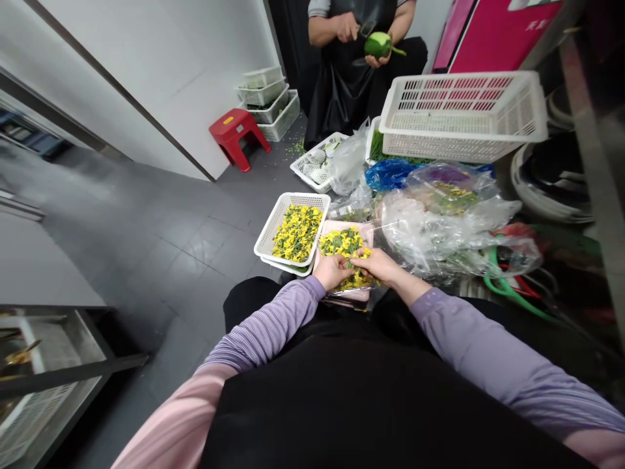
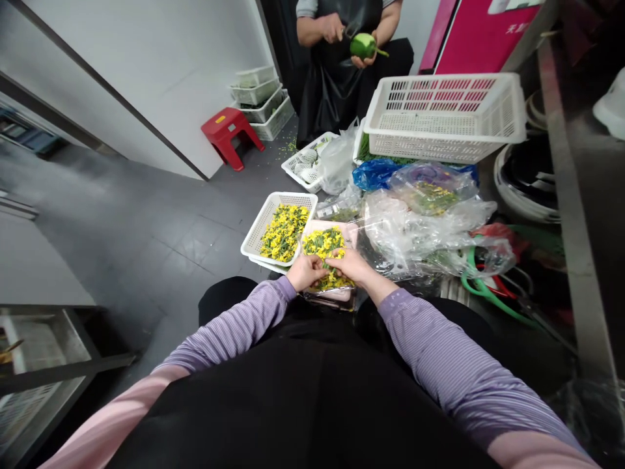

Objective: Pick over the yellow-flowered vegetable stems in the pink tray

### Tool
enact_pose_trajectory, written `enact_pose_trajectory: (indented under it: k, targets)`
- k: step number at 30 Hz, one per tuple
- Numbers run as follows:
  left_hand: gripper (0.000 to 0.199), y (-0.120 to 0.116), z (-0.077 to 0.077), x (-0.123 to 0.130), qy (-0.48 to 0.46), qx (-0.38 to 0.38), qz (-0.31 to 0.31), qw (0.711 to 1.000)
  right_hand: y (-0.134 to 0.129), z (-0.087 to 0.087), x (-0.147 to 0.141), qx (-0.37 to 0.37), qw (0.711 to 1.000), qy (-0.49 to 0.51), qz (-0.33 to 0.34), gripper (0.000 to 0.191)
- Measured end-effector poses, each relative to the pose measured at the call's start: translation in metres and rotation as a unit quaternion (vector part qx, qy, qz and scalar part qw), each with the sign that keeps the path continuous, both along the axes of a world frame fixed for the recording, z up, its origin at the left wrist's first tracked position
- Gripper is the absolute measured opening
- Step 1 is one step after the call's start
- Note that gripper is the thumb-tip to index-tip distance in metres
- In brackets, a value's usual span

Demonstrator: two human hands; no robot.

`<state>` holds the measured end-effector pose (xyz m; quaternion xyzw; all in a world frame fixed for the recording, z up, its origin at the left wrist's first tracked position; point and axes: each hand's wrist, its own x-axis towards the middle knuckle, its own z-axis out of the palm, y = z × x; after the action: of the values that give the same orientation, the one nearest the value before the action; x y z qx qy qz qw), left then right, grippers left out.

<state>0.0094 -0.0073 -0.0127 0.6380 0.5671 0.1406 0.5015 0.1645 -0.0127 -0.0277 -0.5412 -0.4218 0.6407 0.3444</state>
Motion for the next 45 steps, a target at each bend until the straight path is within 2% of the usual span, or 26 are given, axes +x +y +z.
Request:
enact_pose_trajectory:
  k: [3, 6, 10, 13, 18, 21, 23, 25, 27, 29, 31, 33, 36, 39, 42, 45]
  targets:
    - [0.020, 0.000, 0.003, -0.001, -0.125, -0.126, 0.051, 0.983, 0.005, 0.005, 0.004, -0.026, 0.999, 0.036, -0.027, 0.026]
    - [0.019, -0.001, 0.004, -0.005, -0.221, -0.194, 0.104, 0.950, 0.008, 0.008, 0.007, -0.033, 0.994, 0.083, -0.058, 0.029]
    - [0.021, -0.004, 0.008, -0.005, -0.290, -0.244, 0.123, 0.917, 0.007, 0.009, 0.006, -0.027, 0.995, 0.087, -0.049, 0.028]
    - [0.018, -0.007, 0.010, -0.002, -0.294, -0.247, 0.116, 0.916, 0.006, 0.007, 0.006, -0.017, 0.996, 0.069, -0.058, 0.027]
    - [0.011, -0.010, 0.011, 0.004, -0.244, -0.186, 0.136, 0.942, 0.004, 0.005, 0.002, -0.013, 0.995, 0.062, -0.083, 0.024]
    - [0.011, -0.008, 0.009, 0.006, -0.206, -0.128, 0.124, 0.962, 0.003, 0.006, 0.000, -0.030, 0.988, 0.099, -0.110, 0.026]
    - [0.017, -0.004, 0.005, 0.004, -0.123, -0.092, 0.090, 0.984, 0.005, 0.010, 0.003, -0.060, 0.976, 0.167, -0.126, 0.026]
    - [0.026, -0.001, -0.001, 0.000, 0.016, -0.048, 0.042, 0.998, 0.009, 0.017, 0.011, -0.089, 0.954, 0.252, -0.136, 0.024]
    - [0.032, 0.000, -0.012, -0.003, 0.147, 0.010, -0.008, 0.989, 0.013, 0.026, 0.021, -0.106, 0.931, 0.323, -0.136, 0.019]
    - [0.030, -0.003, -0.026, -0.002, 0.238, 0.080, -0.070, 0.965, 0.016, 0.034, 0.030, -0.112, 0.920, 0.353, -0.126, 0.015]
    - [0.029, -0.006, -0.042, 0.005, 0.298, 0.139, -0.150, 0.932, 0.015, 0.041, 0.035, -0.110, 0.928, 0.337, -0.119, 0.012]
    - [0.029, -0.008, -0.055, 0.014, 0.329, 0.157, -0.214, 0.906, 0.014, 0.044, 0.036, -0.102, 0.942, 0.297, -0.115, 0.009]
    - [0.026, -0.006, -0.065, 0.023, 0.339, 0.141, -0.248, 0.897, 0.012, 0.044, 0.035, -0.091, 0.957, 0.252, -0.116, 0.010]
    - [0.024, -0.001, -0.063, 0.015, 0.315, 0.150, -0.211, 0.913, 0.014, 0.038, 0.034, -0.093, 0.961, 0.230, -0.124, 0.013]
    - [0.024, 0.005, -0.052, -0.003, 0.249, 0.156, -0.106, 0.950, 0.013, 0.028, 0.029, -0.090, 0.974, 0.170, -0.123, 0.014]
    - [0.024, 0.008, -0.034, -0.013, 0.137, 0.136, -0.025, 0.981, 0.008, 0.017, 0.016, -0.052, 0.994, 0.067, -0.073, 0.021]
